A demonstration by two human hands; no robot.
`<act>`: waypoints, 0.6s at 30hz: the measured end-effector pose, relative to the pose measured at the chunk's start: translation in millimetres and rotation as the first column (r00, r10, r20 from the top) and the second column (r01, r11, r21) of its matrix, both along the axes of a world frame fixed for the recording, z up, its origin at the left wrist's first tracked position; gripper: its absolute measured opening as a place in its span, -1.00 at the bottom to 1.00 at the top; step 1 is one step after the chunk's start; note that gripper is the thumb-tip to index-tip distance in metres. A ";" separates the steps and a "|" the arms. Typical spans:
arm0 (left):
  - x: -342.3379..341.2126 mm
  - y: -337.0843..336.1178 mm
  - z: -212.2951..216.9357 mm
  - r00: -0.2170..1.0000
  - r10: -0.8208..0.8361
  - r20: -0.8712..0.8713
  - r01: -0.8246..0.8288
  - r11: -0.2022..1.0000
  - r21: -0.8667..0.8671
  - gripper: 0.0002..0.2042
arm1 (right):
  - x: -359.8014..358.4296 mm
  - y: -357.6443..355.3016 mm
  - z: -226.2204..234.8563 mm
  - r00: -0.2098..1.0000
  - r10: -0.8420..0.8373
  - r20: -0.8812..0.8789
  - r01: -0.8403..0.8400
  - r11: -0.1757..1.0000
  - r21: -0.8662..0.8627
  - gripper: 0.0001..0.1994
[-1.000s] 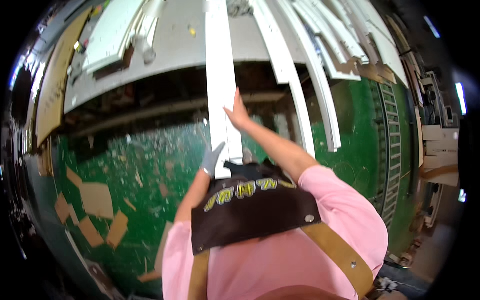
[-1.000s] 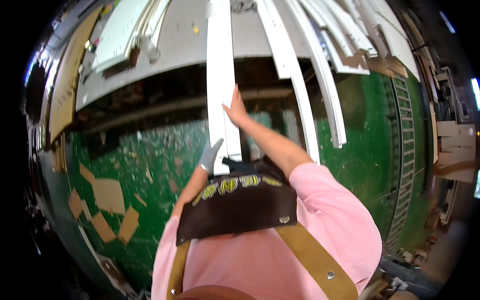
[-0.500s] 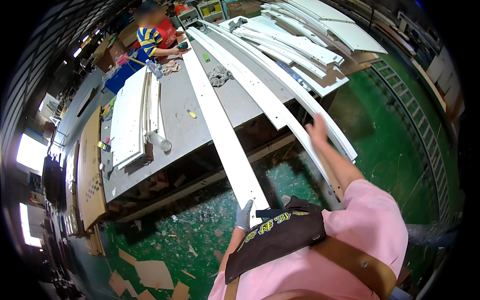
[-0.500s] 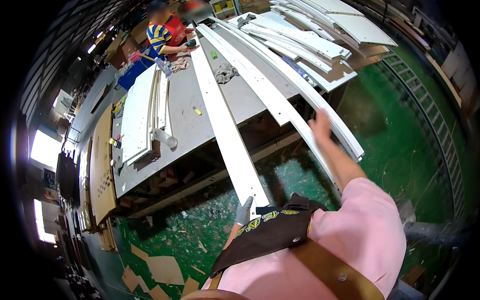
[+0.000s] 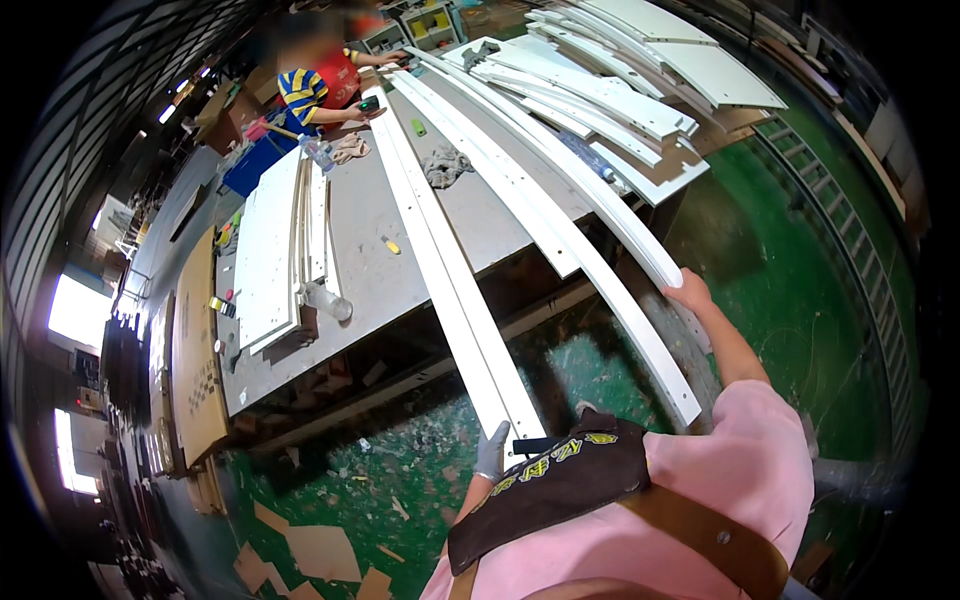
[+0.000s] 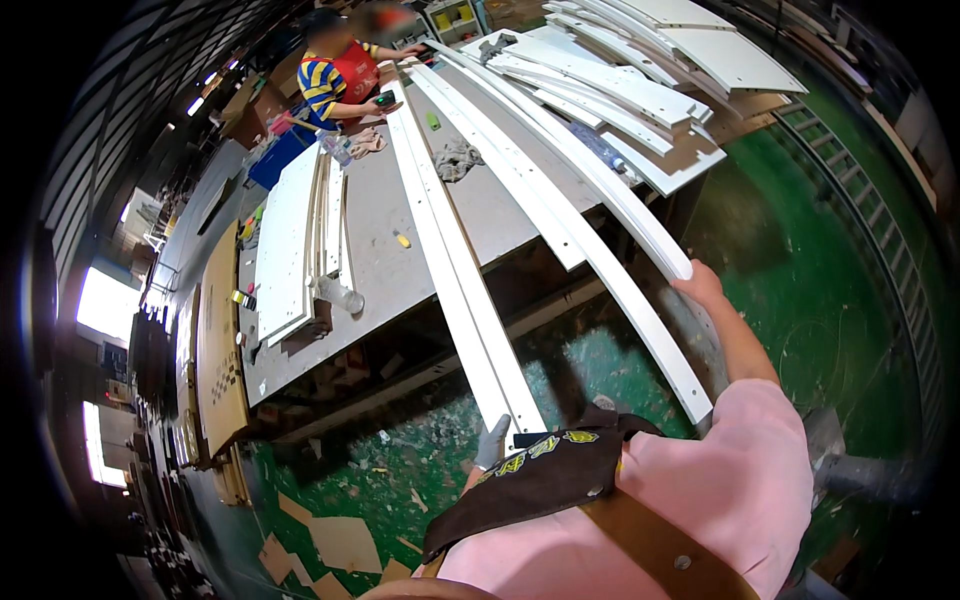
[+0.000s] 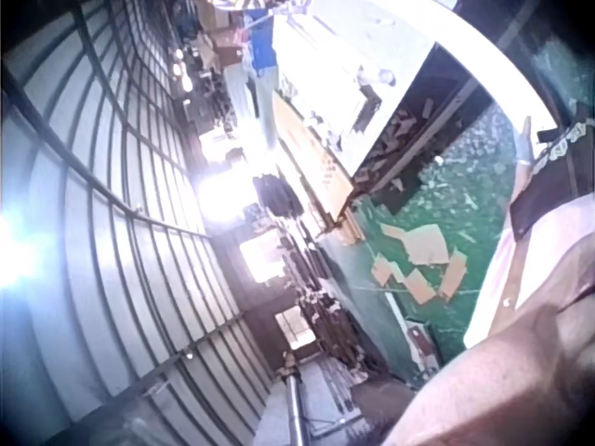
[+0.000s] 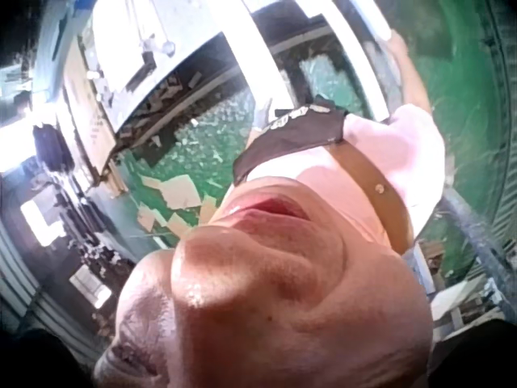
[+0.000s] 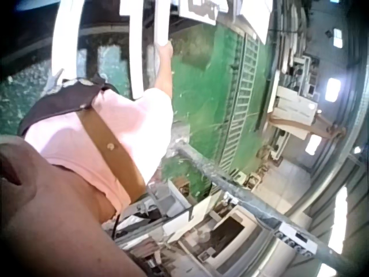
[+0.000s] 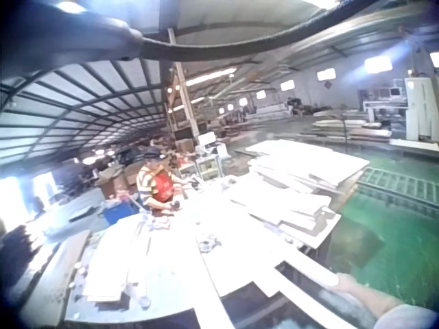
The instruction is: The person handles white wooden panels and long strips on a workbench, wiping surfaces with a cloth and arranging pieces. They pick up and align multiple components, preparing them for assembly in a workshop setting.
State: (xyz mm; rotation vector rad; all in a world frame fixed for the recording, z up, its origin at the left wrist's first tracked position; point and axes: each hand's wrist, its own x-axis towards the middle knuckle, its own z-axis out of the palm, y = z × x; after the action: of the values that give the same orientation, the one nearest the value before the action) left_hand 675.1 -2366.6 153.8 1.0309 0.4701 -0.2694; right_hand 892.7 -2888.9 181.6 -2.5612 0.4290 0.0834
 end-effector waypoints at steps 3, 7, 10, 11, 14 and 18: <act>-1.7 -1.8 -0.4 0.999 0.044 -0.007 -0.044 0.999 0.023 -0.56 | -9.7 37.1 43.6 0.998 -0.038 0.045 0.045 0.984 -0.170 -0.54; 2.2 -3.0 6.3 1.000 0.012 0.008 -0.013 1.000 0.023 -0.54 | -17.0 49.2 56.4 0.994 -0.066 0.085 0.081 0.977 -0.195 -0.57; 0.5 -1.4 -4.9 1.000 0.027 0.013 -0.027 1.000 -0.001 -0.52 | -17.3 61.7 66.1 0.996 -0.050 0.078 0.064 0.978 -0.196 -0.57; 2.0 -0.9 -6.1 0.999 0.029 0.016 -0.028 1.000 -0.013 -0.52 | -18.0 64.3 70.0 0.993 -0.050 0.104 0.072 0.972 -0.222 -0.58; 1.6 -4.7 5.7 0.997 -0.009 0.073 0.005 0.999 0.049 -0.58 | -13.6 58.0 81.1 0.997 -0.014 0.082 0.034 0.969 -0.244 -0.58; -1.3 2.4 -30.4 0.998 0.003 0.060 -0.012 0.987 0.159 -0.60 | -20.9 75.4 75.8 0.993 0.037 0.115 -0.009 0.971 -0.238 -0.57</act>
State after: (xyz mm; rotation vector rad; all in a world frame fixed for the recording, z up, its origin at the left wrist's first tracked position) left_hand 673.8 -2364.2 123.4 1.1898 0.4473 -0.1960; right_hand 871.7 -2813.4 257.4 -2.7878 0.3832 -0.1187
